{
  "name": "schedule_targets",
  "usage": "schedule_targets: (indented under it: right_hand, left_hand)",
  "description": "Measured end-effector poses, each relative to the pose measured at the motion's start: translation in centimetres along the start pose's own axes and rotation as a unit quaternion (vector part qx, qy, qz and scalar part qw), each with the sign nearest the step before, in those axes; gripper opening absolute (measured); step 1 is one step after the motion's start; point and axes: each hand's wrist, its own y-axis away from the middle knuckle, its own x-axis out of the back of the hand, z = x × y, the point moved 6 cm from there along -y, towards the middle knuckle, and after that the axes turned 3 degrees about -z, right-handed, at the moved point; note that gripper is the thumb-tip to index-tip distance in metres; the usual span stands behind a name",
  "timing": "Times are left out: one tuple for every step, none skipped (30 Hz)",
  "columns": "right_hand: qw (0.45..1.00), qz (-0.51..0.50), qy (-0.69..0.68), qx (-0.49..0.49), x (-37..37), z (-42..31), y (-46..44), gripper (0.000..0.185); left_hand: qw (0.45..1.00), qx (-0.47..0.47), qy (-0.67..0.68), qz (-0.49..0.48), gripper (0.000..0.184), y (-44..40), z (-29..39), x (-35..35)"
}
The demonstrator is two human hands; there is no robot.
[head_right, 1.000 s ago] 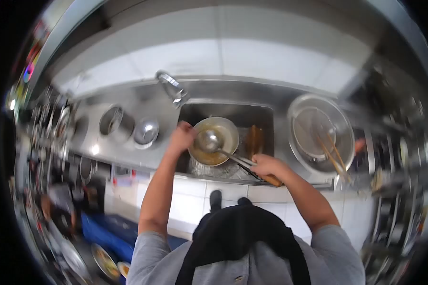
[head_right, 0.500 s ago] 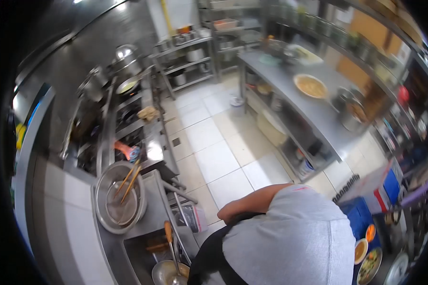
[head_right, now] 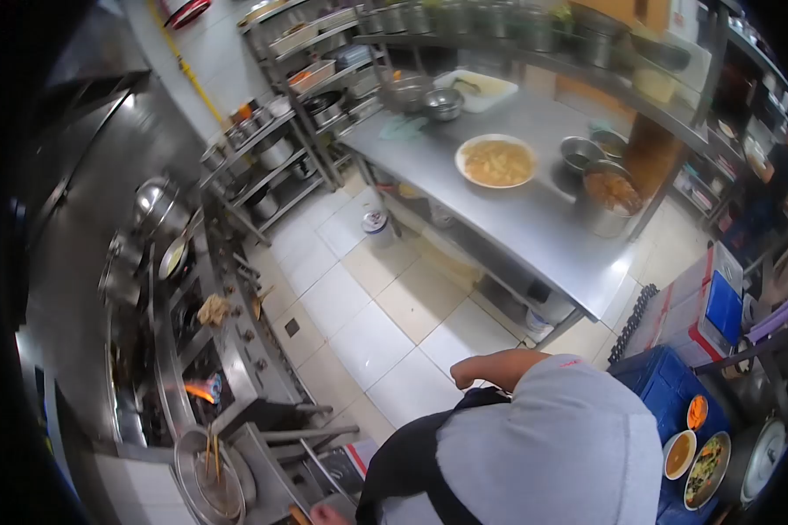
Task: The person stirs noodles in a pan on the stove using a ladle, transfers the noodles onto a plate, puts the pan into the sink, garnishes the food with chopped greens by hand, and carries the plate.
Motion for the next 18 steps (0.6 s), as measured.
schedule_targets:
  right_hand:
    - [0.999,0.02,-0.024,-0.006,0.5,2.8,0.3,0.032]
    - [0.995,0.082,-0.056,0.003,0.4,5.5,0.0,0.031]
    - [0.991,0.101,-0.089,-0.026,1.5,7.2,1.9,0.029]
    - [0.981,0.086,-0.165,-0.059,2.5,8.5,4.7,0.03]
    - [0.964,0.073,-0.239,-0.089,3.5,9.4,7.0,0.031]
    - [0.96,0.08,-0.25,-0.094,3.6,10.8,7.9,0.031]
    - [0.957,0.132,-0.25,-0.069,4.0,12.1,9.3,0.032]
    - [0.95,0.183,-0.248,-0.047,4.2,13.2,9.9,0.032]
    - [0.946,0.186,-0.259,-0.052,4.8,14.0,11.1,0.032]
    - [0.907,0.199,-0.365,-0.069,6.4,14.4,14.4,0.033]
    - [0.856,0.21,-0.465,-0.085,7.9,14.6,17.3,0.033]
    - [0.849,0.213,-0.476,-0.089,9.0,14.6,19.0,0.033]
    - [0.787,0.282,-0.543,-0.073,10.6,15.0,20.8,0.03]
    - [0.716,0.35,-0.601,-0.058,12.1,15.9,22.5,0.027]
    - [0.709,0.354,-0.607,-0.065,13.6,16.5,23.7,0.027]
    - [0.662,0.385,-0.639,-0.069,15.2,17.4,24.8,0.026]
    - [0.613,0.414,-0.669,-0.071,16.4,18.6,25.1,0.025]
    - [0.584,0.45,-0.672,-0.062,16.5,21.0,24.1,0.023]
  left_hand:
    - [0.992,-0.05,0.119,0.012,0.02,-3.0,0.9,-8.1]
    - [0.963,-0.098,0.249,-0.037,0.014,-3.4,9.4,-8.1]
    - [0.953,-0.169,0.221,-0.118,0.017,-4.7,14.7,-10.4]
    - [0.938,-0.194,0.225,-0.179,0.017,-5.4,20.5,-11.2]
    - [0.919,-0.219,0.227,-0.237,0.018,-6.1,26.0,-12.0]
    - [0.894,-0.27,0.246,-0.26,0.019,-6.7,30.6,-13.1]
    - [0.865,-0.319,0.263,-0.283,0.02,-7.1,34.9,-14.4]
    - [0.843,-0.373,0.253,-0.294,0.021,-7.3,39.2,-15.0]
    - [0.818,-0.424,0.24,-0.305,0.022,-7.5,43.2,-15.6]
    - [0.794,-0.45,0.24,-0.33,0.022,-7.9,46.7,-16.6]
    - [0.769,-0.474,0.24,-0.356,0.022,-8.3,50.2,-17.4]
    - [0.75,-0.511,0.234,-0.349,0.024,-8.9,53.6,-17.7]
    - [0.729,-0.548,0.229,-0.342,0.025,-9.5,57.3,-17.8]
    - [0.708,-0.584,0.229,-0.325,0.027,-10.2,61.0,-18.0]
    - [0.686,-0.618,0.23,-0.308,0.028,-11.0,64.7,-18.2]
    - [0.674,-0.632,0.24,-0.297,0.029,-12.1,68.4,-19.1]
    - [0.663,-0.645,0.249,-0.286,0.03,-13.3,72.0,-20.1]
    - [0.65,-0.651,0.266,-0.288,0.03,-14.6,76.1,-20.7]
